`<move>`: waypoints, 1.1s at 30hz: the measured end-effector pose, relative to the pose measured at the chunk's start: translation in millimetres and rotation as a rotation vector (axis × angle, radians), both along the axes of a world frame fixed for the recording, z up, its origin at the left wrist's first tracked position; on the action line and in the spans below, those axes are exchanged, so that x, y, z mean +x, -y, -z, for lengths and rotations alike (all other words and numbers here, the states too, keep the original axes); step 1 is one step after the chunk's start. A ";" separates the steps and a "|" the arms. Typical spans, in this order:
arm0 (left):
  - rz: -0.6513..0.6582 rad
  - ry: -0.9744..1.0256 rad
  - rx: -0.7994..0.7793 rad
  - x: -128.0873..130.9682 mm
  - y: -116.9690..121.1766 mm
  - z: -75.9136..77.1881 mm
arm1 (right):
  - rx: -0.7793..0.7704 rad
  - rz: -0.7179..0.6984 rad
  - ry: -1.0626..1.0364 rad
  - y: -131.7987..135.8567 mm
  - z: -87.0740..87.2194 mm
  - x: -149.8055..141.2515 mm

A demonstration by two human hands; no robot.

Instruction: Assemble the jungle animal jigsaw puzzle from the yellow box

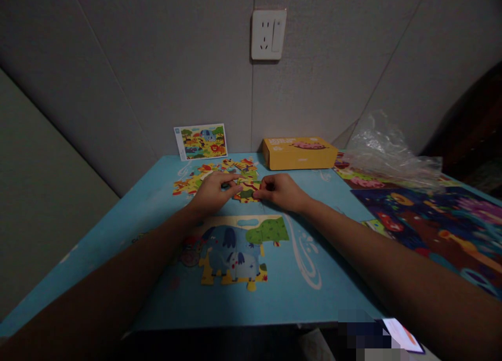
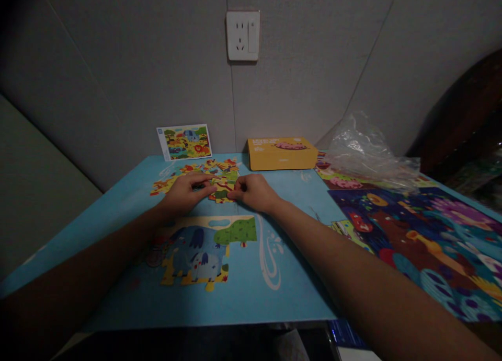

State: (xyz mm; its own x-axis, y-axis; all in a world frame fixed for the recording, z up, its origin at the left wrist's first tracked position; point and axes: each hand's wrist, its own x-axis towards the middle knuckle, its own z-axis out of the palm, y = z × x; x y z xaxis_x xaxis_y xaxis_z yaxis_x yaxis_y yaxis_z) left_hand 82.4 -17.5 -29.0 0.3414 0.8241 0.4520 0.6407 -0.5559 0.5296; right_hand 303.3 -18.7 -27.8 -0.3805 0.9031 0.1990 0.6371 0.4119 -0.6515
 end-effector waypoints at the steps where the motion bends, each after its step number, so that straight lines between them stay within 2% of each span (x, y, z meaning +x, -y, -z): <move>1: -0.005 -0.002 -0.001 -0.2 -0.5 0.5 | -0.003 -0.004 0.010 -0.2 0.3 0.1; 14: -0.042 -0.037 -0.011 -0.1 -1.5 0.5 | -0.015 -0.012 0.036 -0.9 1.0 0.1; 25: 0.003 -0.019 0.004 0.4 2.9 -2.3 | -0.011 0.000 0.054 1.7 -1.9 -0.7; 29: -0.095 0.045 0.018 -1.8 -0.1 -2.6 | 0.020 -0.005 0.069 0.0 0.2 0.8; 33: -0.314 0.052 0.068 -8.8 -4.1 -5.8 | 0.042 -0.005 0.095 0.5 0.3 2.0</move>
